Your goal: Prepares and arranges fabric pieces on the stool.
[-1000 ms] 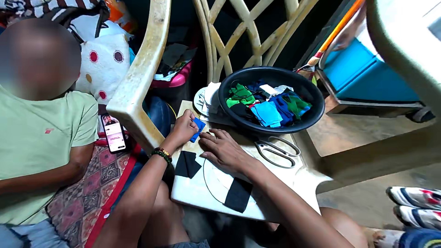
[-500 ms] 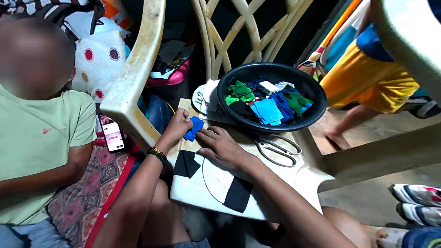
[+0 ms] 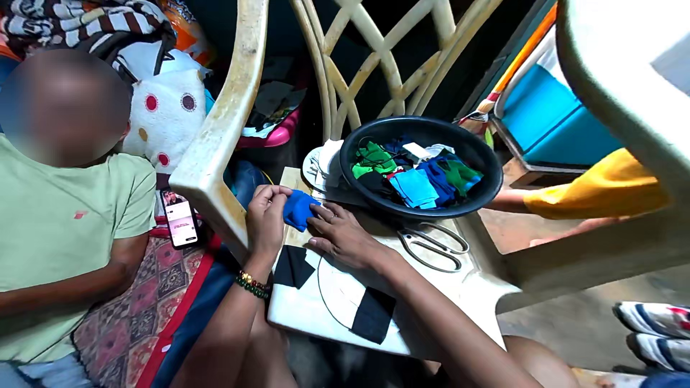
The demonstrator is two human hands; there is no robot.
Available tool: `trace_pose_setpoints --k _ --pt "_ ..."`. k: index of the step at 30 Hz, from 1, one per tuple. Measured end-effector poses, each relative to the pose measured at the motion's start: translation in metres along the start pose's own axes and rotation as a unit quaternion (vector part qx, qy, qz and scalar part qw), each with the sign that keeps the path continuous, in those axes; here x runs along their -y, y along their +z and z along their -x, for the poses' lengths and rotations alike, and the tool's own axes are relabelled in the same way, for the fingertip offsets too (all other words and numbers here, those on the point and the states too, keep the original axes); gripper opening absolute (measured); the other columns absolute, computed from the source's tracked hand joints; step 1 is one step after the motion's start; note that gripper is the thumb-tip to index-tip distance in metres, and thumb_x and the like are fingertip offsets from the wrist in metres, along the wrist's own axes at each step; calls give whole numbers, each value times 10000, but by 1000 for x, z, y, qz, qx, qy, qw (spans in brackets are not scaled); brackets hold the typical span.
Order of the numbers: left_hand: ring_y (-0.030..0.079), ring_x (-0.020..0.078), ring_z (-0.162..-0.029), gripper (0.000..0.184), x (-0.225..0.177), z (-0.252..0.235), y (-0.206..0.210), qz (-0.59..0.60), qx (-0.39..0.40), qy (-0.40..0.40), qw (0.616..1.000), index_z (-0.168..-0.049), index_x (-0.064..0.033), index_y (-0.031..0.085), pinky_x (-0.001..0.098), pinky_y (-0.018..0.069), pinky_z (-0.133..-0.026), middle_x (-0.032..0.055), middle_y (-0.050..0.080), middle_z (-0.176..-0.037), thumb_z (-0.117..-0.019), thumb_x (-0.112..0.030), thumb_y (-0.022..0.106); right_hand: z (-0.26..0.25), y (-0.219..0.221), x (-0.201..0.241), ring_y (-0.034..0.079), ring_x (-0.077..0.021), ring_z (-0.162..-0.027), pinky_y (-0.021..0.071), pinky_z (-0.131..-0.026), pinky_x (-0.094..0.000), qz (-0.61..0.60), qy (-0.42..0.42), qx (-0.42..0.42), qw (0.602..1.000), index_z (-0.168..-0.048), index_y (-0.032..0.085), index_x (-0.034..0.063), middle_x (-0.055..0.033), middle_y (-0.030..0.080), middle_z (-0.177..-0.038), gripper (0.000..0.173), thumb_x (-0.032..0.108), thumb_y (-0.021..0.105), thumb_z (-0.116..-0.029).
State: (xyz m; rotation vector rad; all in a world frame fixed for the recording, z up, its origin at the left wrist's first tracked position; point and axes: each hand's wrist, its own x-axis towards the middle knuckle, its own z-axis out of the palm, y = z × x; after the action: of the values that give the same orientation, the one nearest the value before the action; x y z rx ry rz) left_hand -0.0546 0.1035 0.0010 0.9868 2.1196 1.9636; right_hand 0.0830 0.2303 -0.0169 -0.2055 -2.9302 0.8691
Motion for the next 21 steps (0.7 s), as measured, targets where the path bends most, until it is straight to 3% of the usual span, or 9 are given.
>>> trace_pose_setpoints --k 2,4,6,8,10,12,14,18,21 --pt "607 74 -862 101 -16 19 -4 96 48 13 994 -929 -35 683 246 538 -739 22 629 -1006 -870 5 612 13 -2 0 312 -400 -1502 259 -1198 -581 -97 -23 -71 992 -1418 591 15 -183 444 -1574 466 303 438 -1086" --pt "628 69 -926 166 -30 40 -9 157 110 -3 981 -897 -55 664 242 570 -794 4 633 -1030 -785 68 661 32 -7 10 468 -254 -1405 372 -1160 -439 -280 -16 -115 953 -1422 563 -26 -148 548 -1479 483 274 402 -1080" --pt "638 68 -970 194 -35 60 -12 190 175 -22 966 -903 -52 679 247 574 -844 0 643 -1048 -769 87 660 50 -10 21 645 -90 -1120 528 -988 -295 -468 8 -102 878 -1388 526 0 -27 674 -1232 486 337 368 -1075" --pt "647 67 -975 204 -36 77 -14 202 237 -35 950 -951 -32 691 249 590 -852 4 630 -1070 -784 78 649 68 -11 31 702 -58 -902 585 -834 -248 -587 20 -64 807 -1303 516 55 37 718 -1017 366 312 416 -1062" --pt "653 66 -981 231 -38 93 -15 207 291 -41 933 -1001 -13 695 246 597 -855 11 618 -1101 -790 73 656 85 -8 35 690 -46 -803 595 -780 -227 -623 40 -55 779 -1224 560 62 52 691 -906 259 131 541 -976" --pt "651 62 -1000 272 -41 106 -15 204 331 -45 920 -1052 1 688 235 602 -860 18 599 -1126 -793 79 662 100 -2 34 681 -36 -773 590 -749 -207 -625 43 -59 777 -1183 584 63 52 691 -880 337 3 649 -858" --pt "658 69 -1010 301 -44 116 -13 204 344 -58 914 -1087 26 680 239 607 -865 32 592 -1142 -798 107 656 111 1 32 691 -28 -749 589 -713 -190 -622 42 -57 780 -1152 591 78 48 716 -861 395 -70 679 -797" --pt "682 68 -913 323 -44 130 -10 175 348 -134 911 -1132 54 648 228 616 -795 74 610 -1177 -818 126 661 130 5 28 685 -25 -715 581 -683 -179 -571 59 -98 813 -1115 627 74 41 720 -818 386 -114 683 -782" --pt "702 58 -817 288 -46 138 -6 133 320 -189 919 -1099 54 642 218 613 -748 74 688 -1092 -825 131 690 139 8 26 646 -2 -674 555 -648 -158 -496 77 -141 853 -1113 647 66 71 685 -775 357 -91 704 -798"
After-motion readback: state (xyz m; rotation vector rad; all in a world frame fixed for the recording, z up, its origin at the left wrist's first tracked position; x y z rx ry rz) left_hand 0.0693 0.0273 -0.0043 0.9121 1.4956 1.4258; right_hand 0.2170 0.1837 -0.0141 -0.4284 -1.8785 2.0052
